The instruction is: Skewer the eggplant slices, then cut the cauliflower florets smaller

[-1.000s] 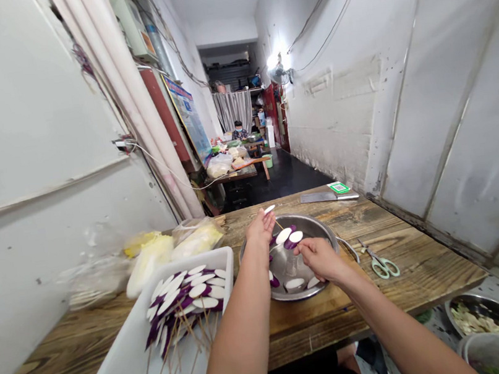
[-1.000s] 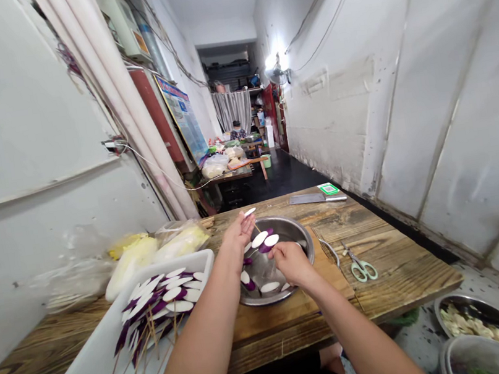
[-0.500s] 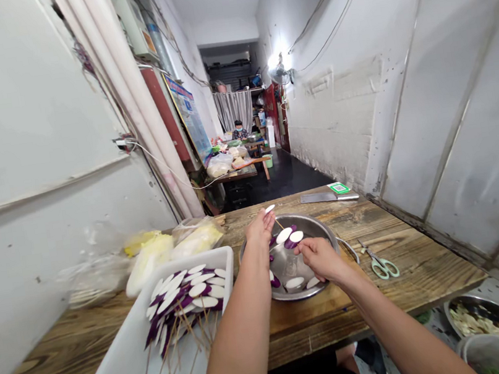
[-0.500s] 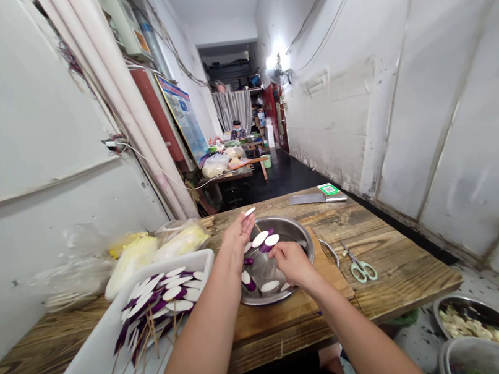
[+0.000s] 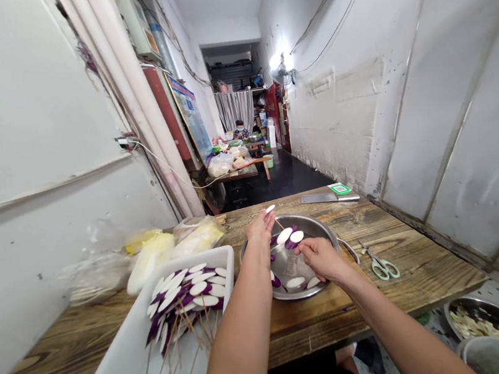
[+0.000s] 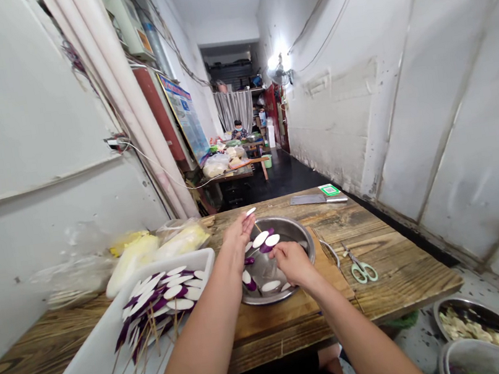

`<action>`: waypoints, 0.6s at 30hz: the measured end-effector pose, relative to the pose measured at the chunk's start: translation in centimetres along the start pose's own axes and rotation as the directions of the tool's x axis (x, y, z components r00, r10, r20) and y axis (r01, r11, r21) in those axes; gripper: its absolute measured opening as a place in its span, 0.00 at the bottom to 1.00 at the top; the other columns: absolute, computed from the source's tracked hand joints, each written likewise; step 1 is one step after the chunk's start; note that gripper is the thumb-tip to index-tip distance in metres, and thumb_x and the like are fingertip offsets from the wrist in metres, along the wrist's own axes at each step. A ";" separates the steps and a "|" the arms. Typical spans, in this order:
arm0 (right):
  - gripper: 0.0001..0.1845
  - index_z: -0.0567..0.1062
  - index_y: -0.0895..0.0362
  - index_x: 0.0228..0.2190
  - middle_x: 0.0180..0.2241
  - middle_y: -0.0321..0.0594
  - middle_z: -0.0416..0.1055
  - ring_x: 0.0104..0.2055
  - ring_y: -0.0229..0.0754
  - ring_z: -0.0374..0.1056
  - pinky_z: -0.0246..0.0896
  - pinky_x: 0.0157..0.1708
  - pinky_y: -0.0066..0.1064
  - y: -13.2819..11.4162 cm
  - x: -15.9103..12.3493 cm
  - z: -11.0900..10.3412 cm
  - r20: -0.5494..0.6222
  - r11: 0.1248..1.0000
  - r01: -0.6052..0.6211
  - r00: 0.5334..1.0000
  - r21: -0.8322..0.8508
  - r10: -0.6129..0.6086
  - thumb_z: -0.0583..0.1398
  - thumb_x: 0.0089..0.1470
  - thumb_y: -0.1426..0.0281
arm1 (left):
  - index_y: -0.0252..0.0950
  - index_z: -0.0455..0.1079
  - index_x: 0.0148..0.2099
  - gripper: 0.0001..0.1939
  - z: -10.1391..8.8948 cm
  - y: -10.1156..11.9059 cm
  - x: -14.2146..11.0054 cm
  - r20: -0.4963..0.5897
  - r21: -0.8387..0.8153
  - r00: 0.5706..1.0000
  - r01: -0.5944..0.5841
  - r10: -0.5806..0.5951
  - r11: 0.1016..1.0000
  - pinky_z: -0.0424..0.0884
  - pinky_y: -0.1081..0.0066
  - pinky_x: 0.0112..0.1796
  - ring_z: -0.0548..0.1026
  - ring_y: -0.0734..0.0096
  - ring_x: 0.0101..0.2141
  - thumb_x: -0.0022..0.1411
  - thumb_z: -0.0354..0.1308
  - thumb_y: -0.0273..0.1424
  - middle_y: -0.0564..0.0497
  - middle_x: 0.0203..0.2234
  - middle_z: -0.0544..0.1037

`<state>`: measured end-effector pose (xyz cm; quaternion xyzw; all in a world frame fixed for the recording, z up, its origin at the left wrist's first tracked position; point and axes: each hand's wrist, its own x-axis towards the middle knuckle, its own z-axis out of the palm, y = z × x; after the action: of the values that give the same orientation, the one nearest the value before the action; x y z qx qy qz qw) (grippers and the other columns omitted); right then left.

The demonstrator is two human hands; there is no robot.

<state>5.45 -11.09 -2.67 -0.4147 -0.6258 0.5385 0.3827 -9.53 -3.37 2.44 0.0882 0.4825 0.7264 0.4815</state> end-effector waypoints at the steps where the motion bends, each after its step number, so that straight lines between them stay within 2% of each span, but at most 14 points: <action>1: 0.11 0.69 0.58 0.27 0.10 0.22 0.51 0.05 0.29 0.46 0.38 0.05 0.21 0.0 0.0 0.0 -0.002 1.000 0.001 1.000 -0.007 -0.001 0.48 0.52 0.70 | 0.28 0.67 0.32 0.03 0.0 0.0 0.0 0.000 0.005 1.000 -0.006 0.006 1.000 0.76 0.74 0.34 0.77 0.74 0.25 0.59 0.57 0.20 0.48 0.21 0.75; 5: 0.12 0.70 0.58 0.28 0.11 0.23 0.52 0.05 0.29 0.46 0.39 0.05 0.22 -0.2 0.0 0.1 -0.007 1.000 -0.006 1.000 -0.020 0.006 0.48 0.52 0.70 | 0.30 0.66 0.30 0.05 -0.2 -0.2 0.1 0.025 0.036 0.999 -0.048 0.047 0.998 0.76 0.71 0.37 0.78 0.71 0.28 0.60 0.56 0.20 0.47 0.21 0.76; 9: 0.12 0.70 0.58 0.28 0.10 0.23 0.51 0.05 0.30 0.46 0.39 0.05 0.22 -0.2 0.0 0.1 -0.009 1.000 -0.021 1.000 -0.020 0.021 0.48 0.52 0.71 | 0.30 0.64 0.28 0.08 -0.3 -0.4 0.2 0.072 0.080 0.989 -0.137 0.131 0.987 0.76 0.69 0.39 0.78 0.72 0.26 0.59 0.56 0.19 0.47 0.21 0.76; 13: 0.12 0.70 0.58 0.28 0.10 0.22 0.51 0.05 0.30 0.45 0.39 0.05 0.22 0.0 0.1 0.1 -0.006 1.000 -0.031 0.999 0.000 0.031 0.48 0.52 0.72 | 0.31 0.64 0.28 0.08 -0.3 -0.7 0.1 0.086 0.140 0.977 -0.205 0.194 0.969 0.76 0.66 0.39 0.79 0.69 0.27 0.57 0.58 0.19 0.47 0.21 0.76; 18: 0.12 0.70 0.58 0.29 0.10 0.22 0.50 0.05 0.30 0.44 0.39 0.04 0.22 0.2 0.2 0.0 -0.004 0.999 -0.042 0.999 0.030 0.042 0.48 0.52 0.72 | 0.31 0.64 0.28 0.08 -0.4 -1.0 0.1 0.114 0.185 0.966 -0.249 0.231 0.951 0.77 0.68 0.37 0.79 0.69 0.27 0.55 0.60 0.20 0.48 0.21 0.76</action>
<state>5.37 -10.85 -2.86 -0.4233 -0.6080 0.5547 0.3789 -9.21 -3.48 1.47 0.2263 0.5155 0.7233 0.3999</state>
